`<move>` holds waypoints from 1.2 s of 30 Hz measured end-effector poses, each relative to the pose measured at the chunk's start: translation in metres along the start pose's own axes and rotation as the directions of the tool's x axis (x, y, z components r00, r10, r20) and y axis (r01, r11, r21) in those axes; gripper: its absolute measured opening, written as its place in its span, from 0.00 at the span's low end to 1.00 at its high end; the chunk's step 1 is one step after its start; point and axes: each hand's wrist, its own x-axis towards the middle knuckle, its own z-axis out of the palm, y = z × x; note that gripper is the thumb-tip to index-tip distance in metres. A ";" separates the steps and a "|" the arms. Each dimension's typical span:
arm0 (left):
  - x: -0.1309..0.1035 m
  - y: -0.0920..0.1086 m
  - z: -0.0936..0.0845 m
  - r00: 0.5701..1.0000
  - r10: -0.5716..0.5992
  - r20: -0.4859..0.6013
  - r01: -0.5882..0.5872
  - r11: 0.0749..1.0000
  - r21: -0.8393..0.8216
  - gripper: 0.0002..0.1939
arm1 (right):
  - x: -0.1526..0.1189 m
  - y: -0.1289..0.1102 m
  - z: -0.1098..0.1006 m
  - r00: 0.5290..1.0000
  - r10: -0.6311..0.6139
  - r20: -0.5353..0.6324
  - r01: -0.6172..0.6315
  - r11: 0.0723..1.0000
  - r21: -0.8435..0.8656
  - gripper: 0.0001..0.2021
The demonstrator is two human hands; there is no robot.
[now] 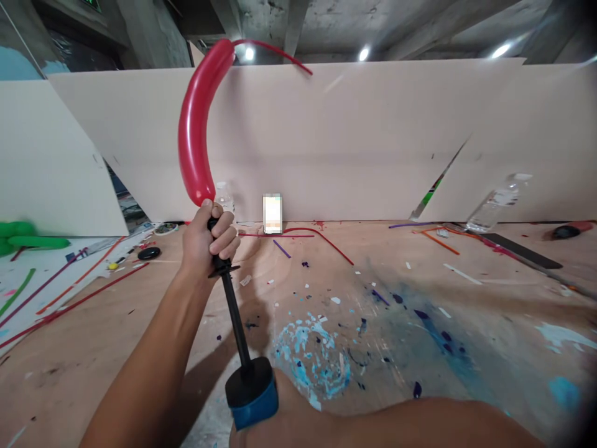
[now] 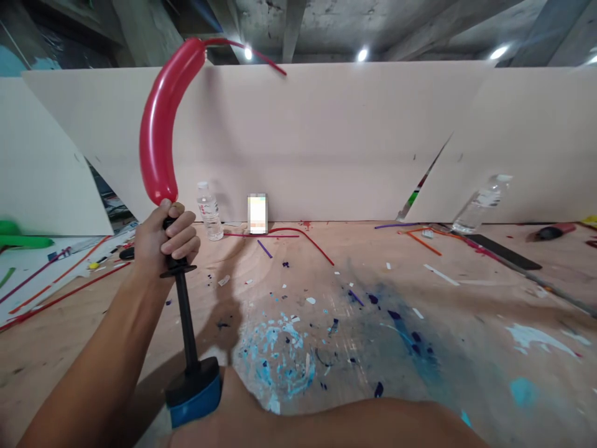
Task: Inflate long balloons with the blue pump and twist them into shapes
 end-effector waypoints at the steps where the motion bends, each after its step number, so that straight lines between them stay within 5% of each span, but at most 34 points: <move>1: 0.000 -0.002 0.002 1.000 -0.001 -0.001 0.001 1.000 -0.001 0.21 | 0.000 -0.005 -0.001 1.000 0.000 0.000 0.000 1.000 -0.006 0.13; 7: -0.014 -0.032 0.023 0.996 -0.080 0.051 0.079 0.997 0.008 0.20 | 0.000 -0.048 -0.003 0.995 0.084 -0.046 -0.076 0.985 0.158 0.10; 12: -0.036 -0.054 0.042 0.992 -0.015 0.129 0.009 0.999 0.048 0.17 | -0.004 -0.065 -0.018 0.997 -0.060 -0.050 0.061 0.998 0.028 0.09; 19: -0.023 -0.051 0.034 0.992 -0.086 0.091 0.079 0.994 0.082 0.17 | 0.002 -0.047 -0.010 0.984 -0.174 -0.044 0.177 0.981 0.080 0.13; 28: 0.002 -0.001 0.000 0.999 -0.027 0.035 0.030 0.995 -0.099 0.21 | -0.007 0.012 0.013 0.965 0.014 -0.261 -0.003 0.999 0.045 0.26; 36: 0.001 -0.039 0.010 0.987 -0.156 0.034 0.160 0.975 -0.152 0.22 | -0.001 -0.023 -0.005 0.998 0.025 -0.052 -0.016 0.987 0.161 0.14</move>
